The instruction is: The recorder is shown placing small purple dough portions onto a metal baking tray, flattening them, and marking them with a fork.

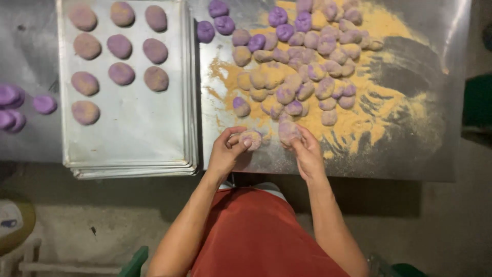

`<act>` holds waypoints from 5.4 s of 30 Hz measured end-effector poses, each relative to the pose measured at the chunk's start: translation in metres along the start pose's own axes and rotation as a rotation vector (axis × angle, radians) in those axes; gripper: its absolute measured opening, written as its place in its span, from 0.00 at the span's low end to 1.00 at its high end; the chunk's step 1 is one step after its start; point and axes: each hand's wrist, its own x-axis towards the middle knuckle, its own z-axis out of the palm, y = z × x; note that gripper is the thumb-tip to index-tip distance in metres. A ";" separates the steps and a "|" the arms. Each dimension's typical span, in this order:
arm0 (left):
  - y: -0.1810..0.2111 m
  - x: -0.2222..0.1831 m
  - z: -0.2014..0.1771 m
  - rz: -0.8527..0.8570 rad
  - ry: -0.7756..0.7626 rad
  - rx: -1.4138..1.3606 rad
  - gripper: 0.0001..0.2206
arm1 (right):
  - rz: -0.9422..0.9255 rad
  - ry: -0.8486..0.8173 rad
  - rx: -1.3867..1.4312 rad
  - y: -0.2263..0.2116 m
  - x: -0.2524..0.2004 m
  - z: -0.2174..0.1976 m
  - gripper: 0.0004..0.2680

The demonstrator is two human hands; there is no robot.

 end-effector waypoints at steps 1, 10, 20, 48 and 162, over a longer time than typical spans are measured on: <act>-0.007 -0.002 -0.005 0.008 0.017 -0.005 0.18 | 0.007 -0.019 -0.004 -0.004 -0.002 0.006 0.18; 0.075 -0.018 -0.176 0.348 0.527 0.469 0.13 | -0.236 -0.032 -0.709 0.019 0.034 0.191 0.13; 0.165 -0.008 -0.243 0.464 0.346 1.265 0.20 | -0.445 -0.007 -1.058 0.016 0.042 0.346 0.12; 0.017 0.107 -0.011 0.767 -0.273 1.413 0.11 | -0.429 0.585 -1.182 -0.006 0.025 0.075 0.17; 0.084 -0.163 -0.308 0.722 0.493 1.106 0.25 | -0.901 -0.217 -1.345 0.058 -0.058 0.349 0.18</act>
